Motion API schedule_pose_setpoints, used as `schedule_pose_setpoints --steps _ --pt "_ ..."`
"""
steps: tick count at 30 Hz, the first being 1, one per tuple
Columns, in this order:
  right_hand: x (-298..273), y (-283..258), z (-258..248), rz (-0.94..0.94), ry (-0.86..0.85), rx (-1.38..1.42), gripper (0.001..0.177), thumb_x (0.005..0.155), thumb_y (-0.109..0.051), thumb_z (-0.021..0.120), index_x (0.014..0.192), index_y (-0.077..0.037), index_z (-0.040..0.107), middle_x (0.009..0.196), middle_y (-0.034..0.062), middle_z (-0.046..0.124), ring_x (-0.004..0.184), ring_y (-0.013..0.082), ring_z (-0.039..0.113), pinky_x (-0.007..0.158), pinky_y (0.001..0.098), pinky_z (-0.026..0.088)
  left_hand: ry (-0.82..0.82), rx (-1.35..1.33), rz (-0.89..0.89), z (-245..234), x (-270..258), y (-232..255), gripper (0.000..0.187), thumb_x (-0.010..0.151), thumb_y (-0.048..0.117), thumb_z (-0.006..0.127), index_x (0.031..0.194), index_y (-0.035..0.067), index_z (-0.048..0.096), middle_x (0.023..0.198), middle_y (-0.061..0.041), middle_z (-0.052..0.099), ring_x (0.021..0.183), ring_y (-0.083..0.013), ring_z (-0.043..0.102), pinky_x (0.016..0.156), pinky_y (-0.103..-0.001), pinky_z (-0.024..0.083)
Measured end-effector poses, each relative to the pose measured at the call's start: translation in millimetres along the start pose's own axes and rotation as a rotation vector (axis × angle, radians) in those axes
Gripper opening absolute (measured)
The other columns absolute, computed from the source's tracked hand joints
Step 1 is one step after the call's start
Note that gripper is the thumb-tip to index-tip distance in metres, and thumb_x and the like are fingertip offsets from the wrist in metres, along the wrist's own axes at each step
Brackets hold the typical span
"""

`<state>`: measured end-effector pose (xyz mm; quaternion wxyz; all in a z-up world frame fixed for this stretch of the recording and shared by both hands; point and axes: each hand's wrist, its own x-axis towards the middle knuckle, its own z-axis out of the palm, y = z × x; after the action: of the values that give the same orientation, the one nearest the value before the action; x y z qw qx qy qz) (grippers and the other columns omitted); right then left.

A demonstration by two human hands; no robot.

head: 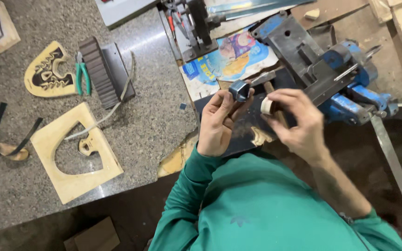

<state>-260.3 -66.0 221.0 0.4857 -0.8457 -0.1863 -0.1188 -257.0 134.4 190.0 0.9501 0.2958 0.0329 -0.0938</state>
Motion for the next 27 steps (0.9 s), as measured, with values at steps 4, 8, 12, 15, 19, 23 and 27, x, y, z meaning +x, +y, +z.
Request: schedule_pose_setpoints --steps 4,8,12,15,19,23,27 --pt "23.1 -45.1 -5.6 -0.181 0.059 -0.152 0.040 0.087 0.004 0.084 0.124 -0.002 0.069 0.126 0.0114 0.065 0.113 0.0269 0.071 0.092 0.0328 0.060 0.014 0.019 -0.003 7.3 -11.6 -0.5 0.022 0.111 0.017 0.059 0.118 -0.003 0.063 0.130 -0.014 0.068 0.117 -0.0210 0.068 0.104 -0.037 0.055" --pt "27.3 -50.9 -0.2 -0.271 0.033 -0.270 0.042 0.089 0.007 0.084 0.128 -0.003 0.071 0.124 0.0106 0.066 0.104 0.0213 0.072 0.088 0.0314 0.062 0.035 0.204 0.107 9.4 -19.6 -3.0 0.023 0.114 0.016 0.062 0.117 -0.006 0.065 0.114 -0.008 0.071 0.105 -0.0119 0.066 0.100 -0.030 0.055" --pt "21.8 -48.3 0.6 -0.340 0.033 -0.291 0.044 0.088 0.002 0.088 0.129 -0.005 0.072 0.123 0.0085 0.065 0.102 0.0213 0.071 0.087 0.0315 0.061 0.050 0.330 0.113 9.2 -25.0 2.0 0.020 0.109 0.016 0.063 0.114 -0.004 0.066 0.105 -0.003 0.072 0.099 -0.0080 0.066 0.094 -0.026 0.056" --pt "16.8 -47.3 2.7 -0.357 0.048 -0.313 0.046 0.086 -0.001 0.091 0.128 -0.006 0.073 0.123 0.0077 0.066 0.102 0.0225 0.071 0.087 0.0334 0.061 0.052 0.371 0.098 11.2 -25.3 1.1 0.018 0.109 0.014 0.063 0.114 -0.003 0.065 0.100 -0.002 0.071 0.093 -0.0061 0.064 0.086 -0.024 0.055" --pt "13.9 -43.6 -0.6 -0.352 0.018 -0.324 0.047 0.086 0.001 0.090 0.129 -0.007 0.074 0.124 0.0080 0.066 0.102 0.0213 0.071 0.086 0.0331 0.060 0.025 0.533 0.102 8.8 -28.4 5.6 0.018 0.111 0.014 0.064 0.116 -0.003 0.065 0.098 -0.001 0.068 0.089 -0.0035 0.059 0.076 -0.021 0.049" --pt "14.4 -40.3 0.5 -0.269 -0.004 -0.272 0.052 0.082 -0.005 0.093 0.130 -0.009 0.074 0.119 0.0071 0.060 0.099 0.0206 0.066 0.085 0.0320 0.058 -0.039 0.452 0.076 15.4 -24.9 9.3 0.022 0.113 0.018 0.059 0.124 -0.001 0.061 0.110 -0.001 0.069 0.100 -0.0044 0.063 0.087 -0.022 0.054" --pt "17.4 -40.0 3.6 -0.208 0.014 -0.171 0.050 0.085 -0.005 0.093 0.130 -0.009 0.074 0.118 0.0092 0.057 0.098 0.0179 0.064 0.082 0.0289 0.057 -0.038 0.478 0.007 26.8 -25.7 14.4 0.035 0.108 0.016 0.062 0.138 -0.002 0.056 0.117 -0.003 0.068 0.104 -0.0073 0.062 0.088 -0.023 0.052"
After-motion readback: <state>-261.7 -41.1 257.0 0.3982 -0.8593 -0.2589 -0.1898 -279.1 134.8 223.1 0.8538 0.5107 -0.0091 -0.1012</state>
